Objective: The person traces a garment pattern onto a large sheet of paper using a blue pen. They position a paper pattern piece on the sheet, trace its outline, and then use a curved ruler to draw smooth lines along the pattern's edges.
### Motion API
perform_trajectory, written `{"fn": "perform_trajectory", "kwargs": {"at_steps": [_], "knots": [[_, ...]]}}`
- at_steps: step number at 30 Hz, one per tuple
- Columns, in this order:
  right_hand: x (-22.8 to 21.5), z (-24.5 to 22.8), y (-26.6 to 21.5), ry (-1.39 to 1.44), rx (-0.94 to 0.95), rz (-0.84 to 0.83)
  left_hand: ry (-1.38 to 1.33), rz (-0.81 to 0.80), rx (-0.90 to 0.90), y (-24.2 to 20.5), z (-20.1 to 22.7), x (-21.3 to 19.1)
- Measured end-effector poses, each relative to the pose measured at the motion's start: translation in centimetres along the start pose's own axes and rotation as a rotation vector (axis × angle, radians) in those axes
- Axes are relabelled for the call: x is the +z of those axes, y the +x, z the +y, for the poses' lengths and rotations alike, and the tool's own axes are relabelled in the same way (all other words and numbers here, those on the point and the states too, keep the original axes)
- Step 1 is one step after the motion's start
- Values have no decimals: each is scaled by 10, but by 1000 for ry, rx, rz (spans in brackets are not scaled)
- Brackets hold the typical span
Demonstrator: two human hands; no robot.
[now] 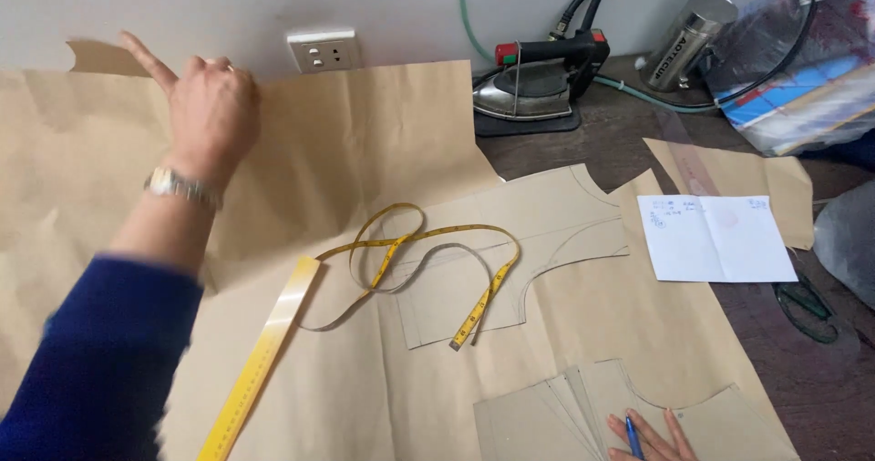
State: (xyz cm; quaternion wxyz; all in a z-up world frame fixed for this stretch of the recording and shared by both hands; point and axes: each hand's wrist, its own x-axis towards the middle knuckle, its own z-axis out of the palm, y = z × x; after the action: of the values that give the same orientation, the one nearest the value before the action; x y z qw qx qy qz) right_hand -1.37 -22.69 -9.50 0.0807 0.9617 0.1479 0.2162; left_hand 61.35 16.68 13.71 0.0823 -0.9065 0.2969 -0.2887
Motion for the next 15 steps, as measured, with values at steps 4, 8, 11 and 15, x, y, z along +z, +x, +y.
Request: {"fn": "perform_trajectory", "kwargs": {"at_steps": [4, 8, 11, 15], "knots": [[-3, 3, 9, -69, -41, -22, -38, 149, 166, -67, 55, -106], [4, 1, 2, -89, -29, 19, 40, -118, 308, -168, 109, -158], [22, -1, -26, 21, 20, -13, -70, -381, 357, -232, 142, -162], [-7, 0, 14, -34, -31, -10, -225, -780, 287, -272, 153, -135]]}}
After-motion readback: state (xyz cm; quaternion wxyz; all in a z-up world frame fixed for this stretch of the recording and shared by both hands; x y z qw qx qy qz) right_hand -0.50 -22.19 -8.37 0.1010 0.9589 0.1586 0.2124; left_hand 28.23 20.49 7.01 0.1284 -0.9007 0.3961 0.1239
